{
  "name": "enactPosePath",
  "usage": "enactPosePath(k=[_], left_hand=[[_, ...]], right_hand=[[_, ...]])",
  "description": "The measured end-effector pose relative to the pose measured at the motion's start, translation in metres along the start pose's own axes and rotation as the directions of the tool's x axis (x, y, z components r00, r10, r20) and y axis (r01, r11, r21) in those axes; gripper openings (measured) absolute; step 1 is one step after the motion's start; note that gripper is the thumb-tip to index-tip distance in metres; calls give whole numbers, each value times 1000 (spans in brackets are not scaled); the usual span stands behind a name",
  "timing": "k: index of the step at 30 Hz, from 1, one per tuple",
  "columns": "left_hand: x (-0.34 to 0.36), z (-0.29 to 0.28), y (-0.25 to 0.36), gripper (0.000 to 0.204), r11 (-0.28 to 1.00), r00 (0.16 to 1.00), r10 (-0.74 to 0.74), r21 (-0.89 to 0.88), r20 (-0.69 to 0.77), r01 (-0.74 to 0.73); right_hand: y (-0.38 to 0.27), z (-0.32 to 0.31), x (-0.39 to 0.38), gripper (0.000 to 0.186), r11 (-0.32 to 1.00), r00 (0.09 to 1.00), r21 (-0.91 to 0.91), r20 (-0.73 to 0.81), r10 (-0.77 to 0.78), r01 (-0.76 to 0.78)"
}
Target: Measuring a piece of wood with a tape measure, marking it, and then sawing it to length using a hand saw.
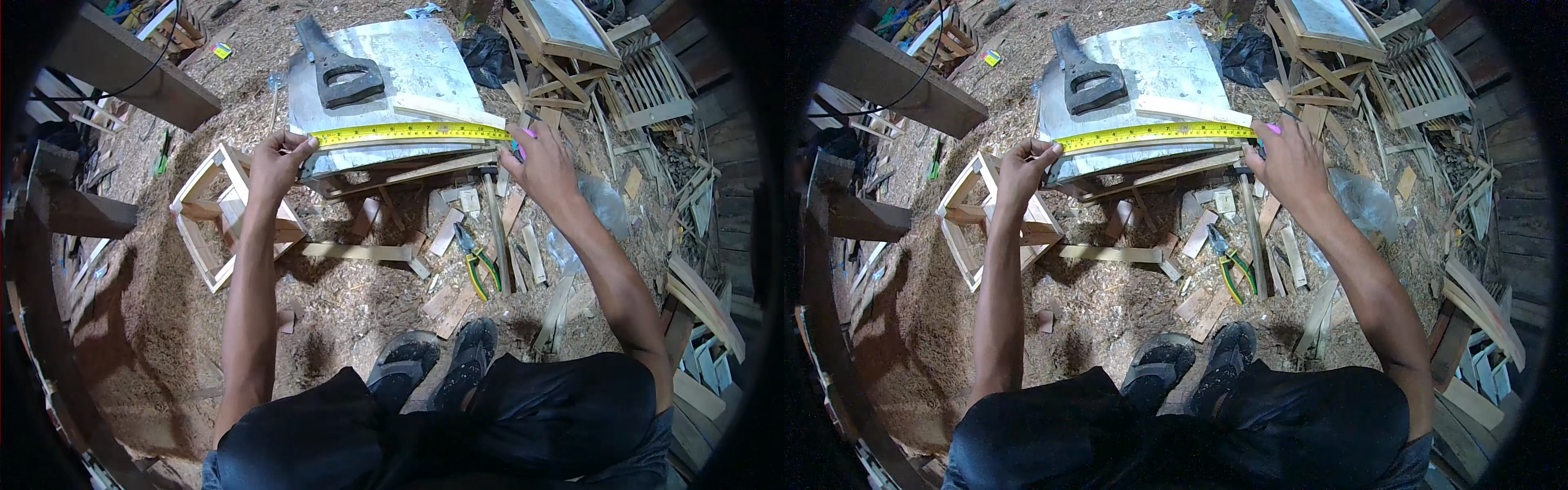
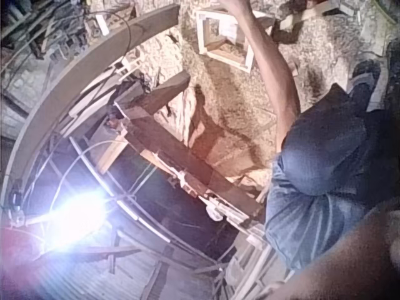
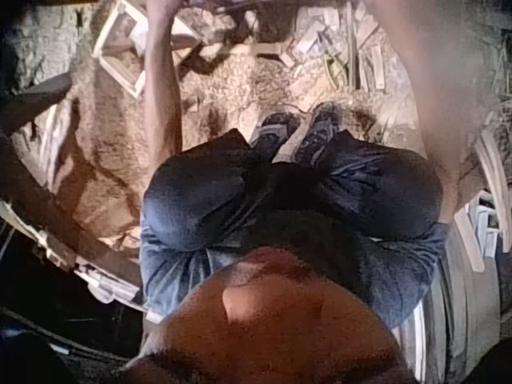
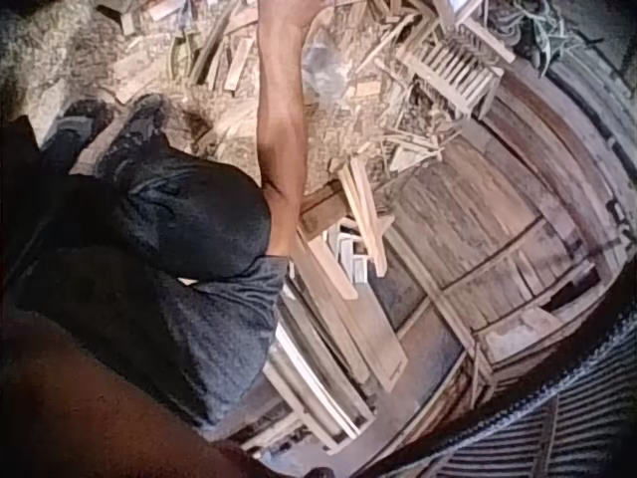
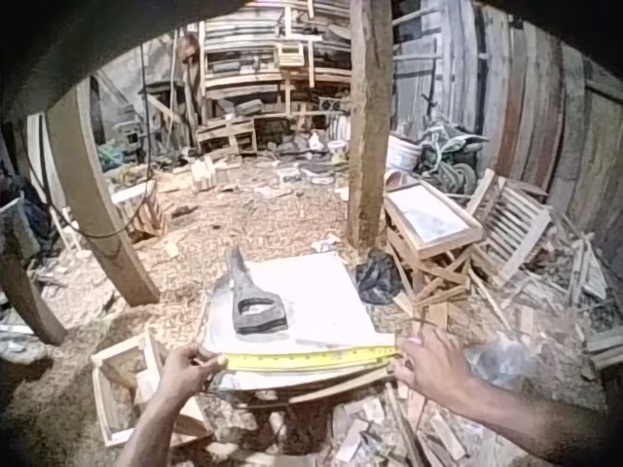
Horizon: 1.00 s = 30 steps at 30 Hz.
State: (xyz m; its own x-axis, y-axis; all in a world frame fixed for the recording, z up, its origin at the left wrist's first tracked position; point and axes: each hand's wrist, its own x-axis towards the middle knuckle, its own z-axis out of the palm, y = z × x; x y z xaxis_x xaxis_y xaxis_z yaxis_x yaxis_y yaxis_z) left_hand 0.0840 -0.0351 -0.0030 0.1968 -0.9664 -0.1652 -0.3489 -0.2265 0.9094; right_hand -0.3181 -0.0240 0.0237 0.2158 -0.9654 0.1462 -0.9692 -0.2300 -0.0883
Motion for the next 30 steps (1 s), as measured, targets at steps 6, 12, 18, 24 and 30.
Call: enactPosePath(k=[6, 12, 18, 24, 30], left_hand=[[8, -4, -3, 22, 999, 998, 30, -16, 46, -29], [12, -8, -4, 19, 999, 997, -26, -33, 79, 29], [8, -5, -2, 18, 999, 997, -33, -25, 65, 35], [8, -3, -4, 23, 999, 999, 24, -32, 38, -23], [11, -4, 0, 23, 999, 998, 38, -1, 47, -38]], right_hand=[[-1, -2, 2, 42, 999, 1000, -26, 8, -17, 17], [0, -3, 2, 42, 1000, 1000, -21, 30, 2, -2], [-5, -7, 2, 44, 999, 999, -35, 43, 10, -8], [-4, -3, -2, 51, 998, 997, -43, -60, -37, 35], [-4, -8, -1, 56, 997, 999, -58, -21, -49, 48]])
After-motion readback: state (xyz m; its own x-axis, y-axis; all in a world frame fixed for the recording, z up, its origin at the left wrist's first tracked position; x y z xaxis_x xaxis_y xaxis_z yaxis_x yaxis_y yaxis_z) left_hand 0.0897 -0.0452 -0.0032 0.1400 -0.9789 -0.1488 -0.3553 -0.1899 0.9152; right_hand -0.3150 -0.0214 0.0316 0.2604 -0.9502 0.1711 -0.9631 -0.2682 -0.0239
